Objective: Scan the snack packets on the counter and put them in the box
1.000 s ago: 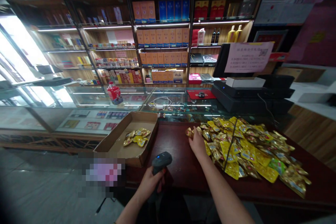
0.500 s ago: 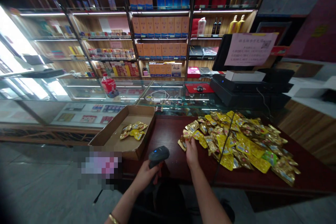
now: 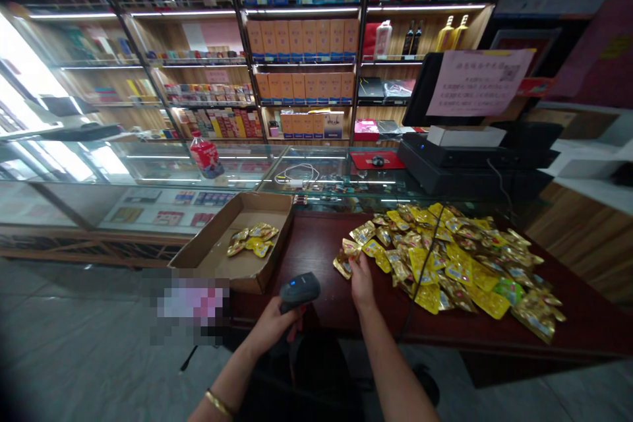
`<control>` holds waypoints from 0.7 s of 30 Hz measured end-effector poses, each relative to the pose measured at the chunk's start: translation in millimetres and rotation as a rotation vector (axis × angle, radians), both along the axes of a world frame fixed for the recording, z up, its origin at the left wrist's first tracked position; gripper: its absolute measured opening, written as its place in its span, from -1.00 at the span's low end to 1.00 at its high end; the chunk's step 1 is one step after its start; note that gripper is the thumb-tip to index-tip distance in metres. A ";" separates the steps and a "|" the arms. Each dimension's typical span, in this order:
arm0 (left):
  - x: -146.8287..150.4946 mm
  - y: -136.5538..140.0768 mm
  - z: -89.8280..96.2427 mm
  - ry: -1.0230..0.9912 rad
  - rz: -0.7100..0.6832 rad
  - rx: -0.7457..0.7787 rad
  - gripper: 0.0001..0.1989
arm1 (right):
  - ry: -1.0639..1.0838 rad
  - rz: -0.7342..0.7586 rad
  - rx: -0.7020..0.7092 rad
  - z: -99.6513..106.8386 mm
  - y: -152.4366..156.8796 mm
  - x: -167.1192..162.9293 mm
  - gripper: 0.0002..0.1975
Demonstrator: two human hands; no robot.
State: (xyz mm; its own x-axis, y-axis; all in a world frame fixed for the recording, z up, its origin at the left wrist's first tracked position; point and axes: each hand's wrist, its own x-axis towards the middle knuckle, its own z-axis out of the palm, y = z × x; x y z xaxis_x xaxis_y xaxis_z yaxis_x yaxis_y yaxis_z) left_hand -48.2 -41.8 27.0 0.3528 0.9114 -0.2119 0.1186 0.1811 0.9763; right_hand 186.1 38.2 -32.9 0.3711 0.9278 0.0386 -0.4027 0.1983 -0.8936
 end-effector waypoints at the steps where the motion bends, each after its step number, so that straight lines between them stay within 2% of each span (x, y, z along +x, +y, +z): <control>1: 0.1 0.0 -0.1 -0.003 0.003 0.002 -0.56 | 0.011 0.017 0.000 1.0 -0.5 -0.2 -0.42; 4: 0.5 -0.6 0.5 -0.014 0.005 0.012 -0.56 | -0.002 0.040 -0.001 3.0 -1.7 -0.6 -0.42; 9: 3.8 -0.3 1.0 -0.022 0.033 0.009 -0.57 | -0.093 -0.009 -0.032 1.7 -1.2 -0.5 -0.37; 15: 12.0 3.9 -3.5 -0.049 0.167 -0.055 -0.55 | -0.235 -0.165 -0.140 6.4 -2.3 6.3 -0.34; 18: 13.4 5.0 -7.1 -0.061 0.178 -0.062 -0.54 | -0.265 -0.149 -0.143 25.1 5.7 -1.7 -0.39; 21: 13.7 5.4 -10.4 -0.071 0.187 -0.062 -0.55 | -0.231 0.035 -0.075 58.3 22.9 -31.6 -0.47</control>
State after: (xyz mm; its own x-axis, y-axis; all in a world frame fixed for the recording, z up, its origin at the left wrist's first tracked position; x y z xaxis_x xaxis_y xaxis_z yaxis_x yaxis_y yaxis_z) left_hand -34.5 -36.4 16.6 0.1946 0.9483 -0.2506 0.0089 0.2537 0.9672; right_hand 154.5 61.1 25.4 0.3278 0.9435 0.0492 -0.1914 0.1174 -0.9745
